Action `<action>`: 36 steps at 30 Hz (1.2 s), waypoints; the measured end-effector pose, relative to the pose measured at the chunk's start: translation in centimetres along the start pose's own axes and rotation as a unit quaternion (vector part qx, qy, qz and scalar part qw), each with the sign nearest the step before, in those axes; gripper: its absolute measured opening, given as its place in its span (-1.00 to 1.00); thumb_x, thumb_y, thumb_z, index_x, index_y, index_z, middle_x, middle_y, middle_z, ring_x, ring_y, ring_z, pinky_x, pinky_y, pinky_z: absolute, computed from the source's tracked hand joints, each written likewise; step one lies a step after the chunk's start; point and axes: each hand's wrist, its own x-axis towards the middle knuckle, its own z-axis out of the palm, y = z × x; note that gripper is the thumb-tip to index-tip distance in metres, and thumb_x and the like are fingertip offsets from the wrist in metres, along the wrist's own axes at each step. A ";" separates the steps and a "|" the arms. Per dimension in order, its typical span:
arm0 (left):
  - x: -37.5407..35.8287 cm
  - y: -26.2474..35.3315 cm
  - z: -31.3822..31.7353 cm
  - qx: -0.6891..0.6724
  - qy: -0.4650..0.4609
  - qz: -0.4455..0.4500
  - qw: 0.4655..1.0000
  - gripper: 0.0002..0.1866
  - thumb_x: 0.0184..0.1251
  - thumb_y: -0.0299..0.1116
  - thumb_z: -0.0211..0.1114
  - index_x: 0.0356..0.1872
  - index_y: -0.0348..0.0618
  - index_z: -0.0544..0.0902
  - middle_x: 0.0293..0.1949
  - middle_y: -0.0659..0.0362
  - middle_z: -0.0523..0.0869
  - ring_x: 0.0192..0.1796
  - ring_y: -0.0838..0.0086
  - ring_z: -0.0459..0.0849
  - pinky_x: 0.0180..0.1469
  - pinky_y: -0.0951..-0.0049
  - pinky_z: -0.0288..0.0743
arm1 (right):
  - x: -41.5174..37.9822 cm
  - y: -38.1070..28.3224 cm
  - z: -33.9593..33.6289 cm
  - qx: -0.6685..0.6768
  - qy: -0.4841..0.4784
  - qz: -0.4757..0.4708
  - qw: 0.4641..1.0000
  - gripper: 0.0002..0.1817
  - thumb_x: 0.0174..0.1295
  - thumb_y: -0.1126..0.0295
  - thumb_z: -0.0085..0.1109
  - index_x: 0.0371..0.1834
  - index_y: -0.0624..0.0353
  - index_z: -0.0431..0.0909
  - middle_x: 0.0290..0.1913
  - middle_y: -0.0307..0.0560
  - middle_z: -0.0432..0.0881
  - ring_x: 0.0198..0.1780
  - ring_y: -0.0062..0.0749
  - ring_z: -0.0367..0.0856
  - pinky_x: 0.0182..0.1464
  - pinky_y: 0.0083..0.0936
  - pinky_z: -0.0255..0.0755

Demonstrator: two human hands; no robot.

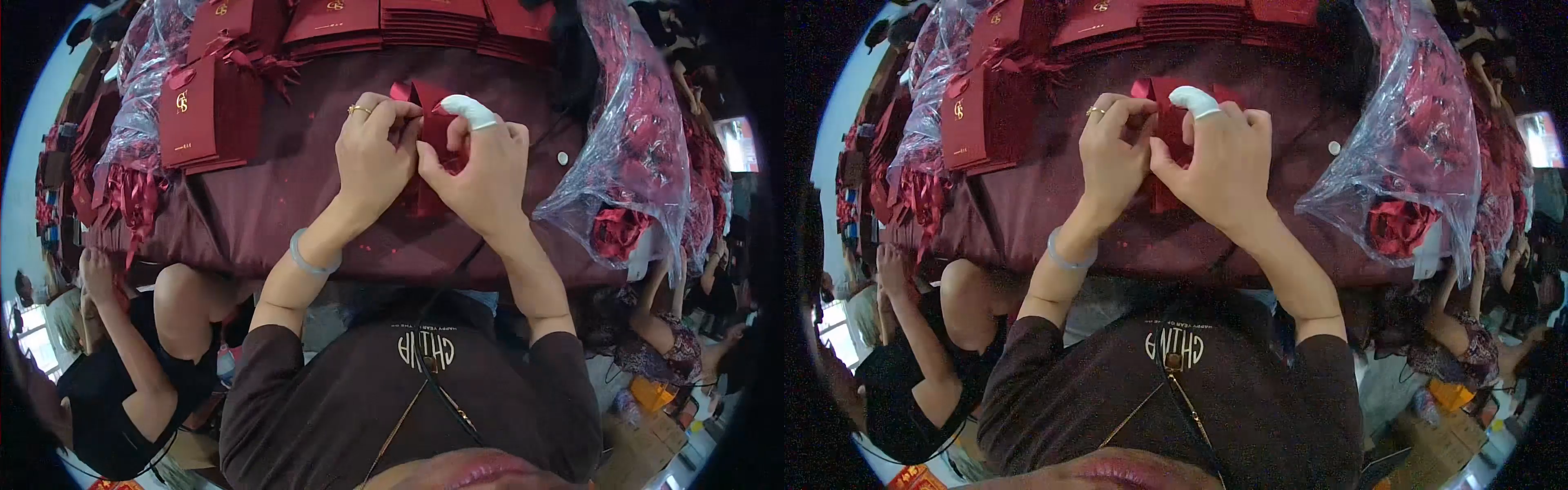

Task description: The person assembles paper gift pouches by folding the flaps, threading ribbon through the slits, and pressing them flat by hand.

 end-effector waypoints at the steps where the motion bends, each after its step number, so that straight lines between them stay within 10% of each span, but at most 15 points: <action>1: -0.2 0.2 0.0 -0.012 -0.009 -0.006 1.000 -0.83 -0.06 -0.57 0.36 -0.41 -0.14 0.60 -0.42 0.19 0.54 -0.43 0.36 0.55 -0.39 0.37 0.41 | -0.2 0.1 0.2 -0.007 -0.013 0.009 1.000 -0.55 -0.11 0.19 0.34 -0.14 0.13 0.51 -0.55 -0.32 0.42 -0.43 -0.40 0.42 -0.23 -0.37 0.18; 8: -0.4 1.2 -1.1 0.029 0.006 0.072 0.997 -0.77 -0.05 -0.62 0.30 -0.30 -0.15 0.62 -0.36 0.08 0.56 -0.34 0.23 0.56 -0.31 0.37 0.44 | -0.3 -1.2 -1.8 -0.004 -0.061 0.030 0.998 -0.37 -0.08 -0.06 0.29 -0.06 0.20 0.47 -0.44 -0.13 0.56 -0.37 -0.29 0.51 -0.22 -0.34 0.19; 16: -0.8 2.7 -1.1 0.139 0.033 0.188 0.972 -0.81 -0.03 -0.60 0.42 -0.36 -0.21 0.62 -0.41 0.12 0.58 -0.39 0.32 0.54 -0.39 0.41 0.45 | -0.9 0.3 -0.3 -0.108 0.134 -0.044 0.984 -0.65 -0.23 0.30 0.28 -0.28 0.06 0.50 -0.43 -0.33 0.47 -0.24 -0.41 0.43 -0.13 -0.19 0.19; 26: -2.3 5.0 -1.5 0.135 -0.031 0.167 0.976 -0.87 0.04 -0.53 0.41 -0.38 -0.19 0.63 -0.50 0.15 0.51 -0.48 0.39 0.47 -0.45 0.41 0.34 | 0.2 3.6 -0.9 -0.085 0.239 -0.040 0.967 -0.83 -0.15 0.31 0.30 -0.50 -0.04 0.49 -0.49 -0.33 0.46 -0.44 -0.45 0.44 -0.23 -0.32 0.15; 36: -4.7 4.4 -3.9 -0.044 -0.083 -0.038 0.995 -0.87 0.00 -0.59 0.37 -0.44 -0.23 0.58 -0.46 0.16 0.52 -0.43 0.40 0.46 -0.37 0.45 0.36 | 0.2 4.3 -1.5 -0.133 0.195 -0.064 0.970 -0.84 -0.09 0.30 0.36 -0.49 -0.04 0.54 -0.44 -0.40 0.54 -0.37 -0.49 0.47 -0.18 -0.40 0.13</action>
